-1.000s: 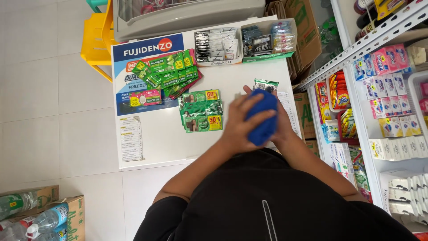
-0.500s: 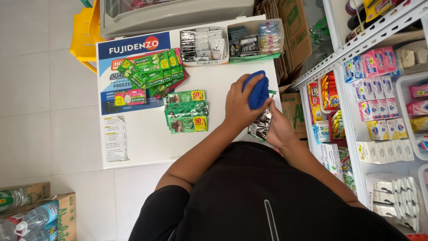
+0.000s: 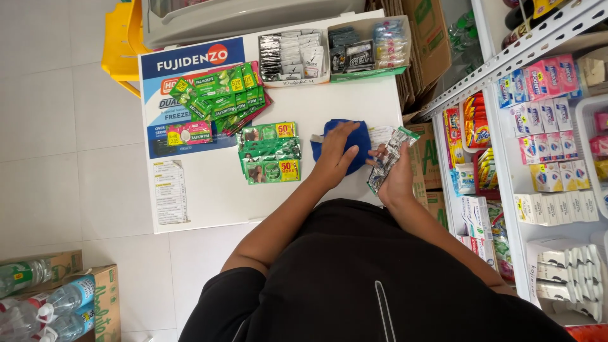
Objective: The person wipes the surface of a white freezer with a blue cloth, then picks up and wipes individual green sachets of Sunsilk shampoo. The person arranges the sachets into a neat stack on the freezer top.
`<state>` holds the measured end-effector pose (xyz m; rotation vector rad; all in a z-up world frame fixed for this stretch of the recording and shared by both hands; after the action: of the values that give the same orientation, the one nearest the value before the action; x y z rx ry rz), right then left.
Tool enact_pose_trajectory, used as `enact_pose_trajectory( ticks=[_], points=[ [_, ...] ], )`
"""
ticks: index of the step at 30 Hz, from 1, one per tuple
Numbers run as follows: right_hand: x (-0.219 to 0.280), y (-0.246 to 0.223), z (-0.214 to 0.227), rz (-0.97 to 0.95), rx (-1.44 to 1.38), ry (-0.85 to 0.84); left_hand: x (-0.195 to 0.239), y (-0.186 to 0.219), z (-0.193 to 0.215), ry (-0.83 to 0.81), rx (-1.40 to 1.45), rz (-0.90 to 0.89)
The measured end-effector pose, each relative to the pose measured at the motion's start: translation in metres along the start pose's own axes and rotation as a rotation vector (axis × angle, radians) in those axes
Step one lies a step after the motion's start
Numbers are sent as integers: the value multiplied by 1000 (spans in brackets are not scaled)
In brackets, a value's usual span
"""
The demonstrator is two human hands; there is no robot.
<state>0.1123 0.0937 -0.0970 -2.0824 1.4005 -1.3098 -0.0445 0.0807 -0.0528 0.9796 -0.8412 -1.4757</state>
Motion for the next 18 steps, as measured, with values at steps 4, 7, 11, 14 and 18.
enact_pose_trajectory(
  ticks=[4,7,11,14,18],
  points=[
    [23,2,-33,1,-14,-33,22,-5,-4,-111,330,-31],
    [19,31,-32,-63,43,-22,42,29,13,-150,128,-134],
    [17,72,-47,-46,92,-151,67,17,43,-155,22,-75],
    [0,116,-40,-58,7,-205,83,-11,62,-112,-74,-45],
    [10,154,-56,-143,58,-210,96,-57,97,-158,-272,88]
  ],
)
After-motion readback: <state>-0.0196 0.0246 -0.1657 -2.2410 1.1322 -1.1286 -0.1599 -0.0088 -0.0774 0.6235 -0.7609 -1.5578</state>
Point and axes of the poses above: each hand's wrist, its own x-axis away from the middle knuckle, its own z-axis out of the back of the hand, y = z × x, the point moved 8 cm from there along -x, towards the middle knuckle
